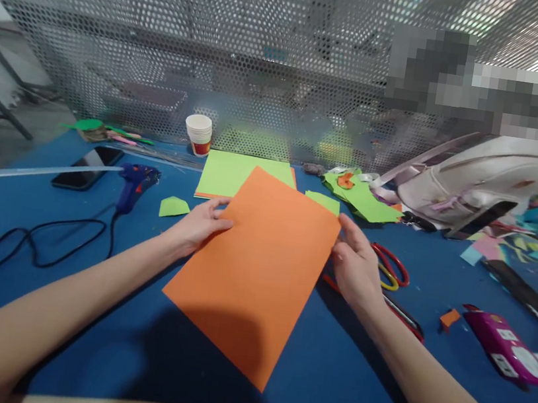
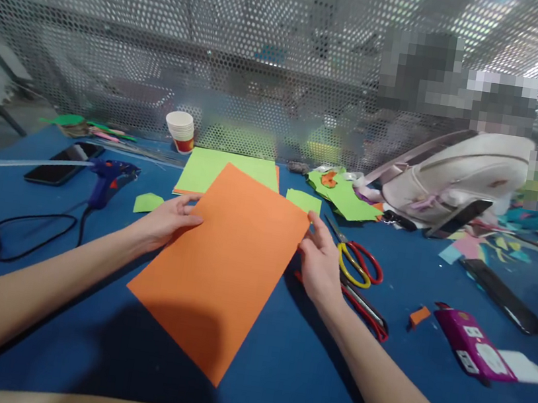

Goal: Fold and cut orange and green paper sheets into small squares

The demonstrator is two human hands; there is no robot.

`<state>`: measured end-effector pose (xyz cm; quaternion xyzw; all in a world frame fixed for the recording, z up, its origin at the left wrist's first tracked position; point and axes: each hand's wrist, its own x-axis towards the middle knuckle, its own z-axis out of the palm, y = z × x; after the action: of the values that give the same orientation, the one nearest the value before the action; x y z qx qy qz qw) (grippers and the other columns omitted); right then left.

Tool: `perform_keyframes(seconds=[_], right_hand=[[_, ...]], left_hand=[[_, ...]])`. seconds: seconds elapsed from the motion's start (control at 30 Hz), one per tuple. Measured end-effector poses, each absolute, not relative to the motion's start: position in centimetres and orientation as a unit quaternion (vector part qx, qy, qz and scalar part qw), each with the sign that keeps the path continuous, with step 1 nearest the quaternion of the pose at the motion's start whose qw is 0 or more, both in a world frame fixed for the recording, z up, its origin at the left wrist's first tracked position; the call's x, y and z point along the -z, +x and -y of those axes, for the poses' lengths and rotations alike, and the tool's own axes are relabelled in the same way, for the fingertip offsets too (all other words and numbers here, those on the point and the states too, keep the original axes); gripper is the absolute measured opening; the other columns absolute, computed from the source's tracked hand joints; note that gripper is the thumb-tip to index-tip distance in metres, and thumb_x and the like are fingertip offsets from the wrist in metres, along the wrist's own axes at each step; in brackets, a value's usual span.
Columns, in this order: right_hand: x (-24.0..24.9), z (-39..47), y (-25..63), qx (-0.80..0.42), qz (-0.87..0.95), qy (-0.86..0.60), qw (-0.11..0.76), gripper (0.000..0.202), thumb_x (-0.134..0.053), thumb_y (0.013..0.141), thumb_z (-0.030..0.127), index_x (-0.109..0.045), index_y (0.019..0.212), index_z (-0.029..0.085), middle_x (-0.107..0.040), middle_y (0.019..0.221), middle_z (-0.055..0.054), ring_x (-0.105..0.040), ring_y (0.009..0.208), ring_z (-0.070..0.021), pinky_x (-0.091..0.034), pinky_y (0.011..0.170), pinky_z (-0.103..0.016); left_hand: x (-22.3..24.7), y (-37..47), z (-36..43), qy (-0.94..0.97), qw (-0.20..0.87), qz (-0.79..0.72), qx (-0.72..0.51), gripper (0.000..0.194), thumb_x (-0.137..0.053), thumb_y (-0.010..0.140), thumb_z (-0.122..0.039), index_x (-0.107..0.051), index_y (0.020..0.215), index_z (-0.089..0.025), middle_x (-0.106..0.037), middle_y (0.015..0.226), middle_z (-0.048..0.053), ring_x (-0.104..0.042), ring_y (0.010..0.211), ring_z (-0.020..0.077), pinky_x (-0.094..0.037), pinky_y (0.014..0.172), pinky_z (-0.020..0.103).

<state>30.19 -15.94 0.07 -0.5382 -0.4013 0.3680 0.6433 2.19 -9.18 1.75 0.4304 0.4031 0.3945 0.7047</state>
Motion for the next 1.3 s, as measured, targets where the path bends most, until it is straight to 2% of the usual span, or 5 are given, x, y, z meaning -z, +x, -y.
perform_keyframes(seconds=[0.23,0.53,0.77,1.07,1.3], right_hand=[[-1.4,13.8,31.3,-0.459,0.357,-0.544,0.605,0.041,-0.071,0.069,0.049,-0.062,0.100,0.024,-0.068,0.081,-0.001,-0.064,0.069,-0.0167,-0.052,0.059,-0.031],[-1.5,13.5,32.4,-0.464,0.446,-0.603,0.472,0.043,-0.077,0.060,0.057,-0.072,0.078,0.018,-0.069,0.075,-0.004,-0.057,0.063,-0.0135,-0.045,0.058,-0.027],[-1.7,14.5,31.3,-0.427,0.532,-0.640,0.354,0.021,-0.076,0.062,0.038,-0.070,0.067,0.019,-0.065,0.062,0.000,-0.054,0.058,-0.0137,-0.039,0.055,-0.026],[-1.2,15.4,32.7,-0.367,0.508,-0.676,0.387,0.023,-0.072,0.062,0.041,-0.065,0.069,0.021,-0.066,0.067,0.000,-0.058,0.064,-0.0163,-0.042,0.061,-0.029],[-1.2,16.0,32.2,-0.406,0.500,-0.644,0.412,0.035,-0.077,0.063,0.048,-0.068,0.083,0.020,-0.073,0.081,-0.004,-0.066,0.077,-0.0200,-0.049,0.070,-0.031]], left_hand=[[-2.9,1.9,8.8,0.506,0.661,-0.416,-0.367,0.054,-0.074,0.059,-0.013,-0.063,0.111,-0.015,-0.077,0.096,0.007,-0.074,0.079,0.0217,-0.058,0.074,0.032],[-2.8,1.5,7.4,0.629,0.631,-0.376,-0.254,0.048,-0.067,0.067,-0.020,-0.067,0.115,-0.020,-0.069,0.123,0.006,-0.065,0.113,0.0245,-0.052,0.092,0.034],[-3.9,2.0,5.6,0.782,0.465,-0.405,-0.092,0.049,-0.057,0.073,-0.027,-0.064,0.121,-0.020,-0.072,0.114,0.004,-0.069,0.097,0.0220,-0.051,0.074,0.027],[-3.4,-0.3,4.8,0.822,0.288,-0.481,-0.102,0.042,-0.059,0.066,-0.033,-0.071,0.103,-0.019,-0.068,0.076,0.001,-0.058,0.069,0.0189,-0.039,0.063,0.026],[-2.2,-0.7,5.5,0.821,0.291,-0.475,-0.126,0.020,-0.058,0.065,-0.028,-0.069,0.079,-0.021,-0.066,0.072,0.000,-0.058,0.068,0.0180,-0.038,0.061,0.025]])
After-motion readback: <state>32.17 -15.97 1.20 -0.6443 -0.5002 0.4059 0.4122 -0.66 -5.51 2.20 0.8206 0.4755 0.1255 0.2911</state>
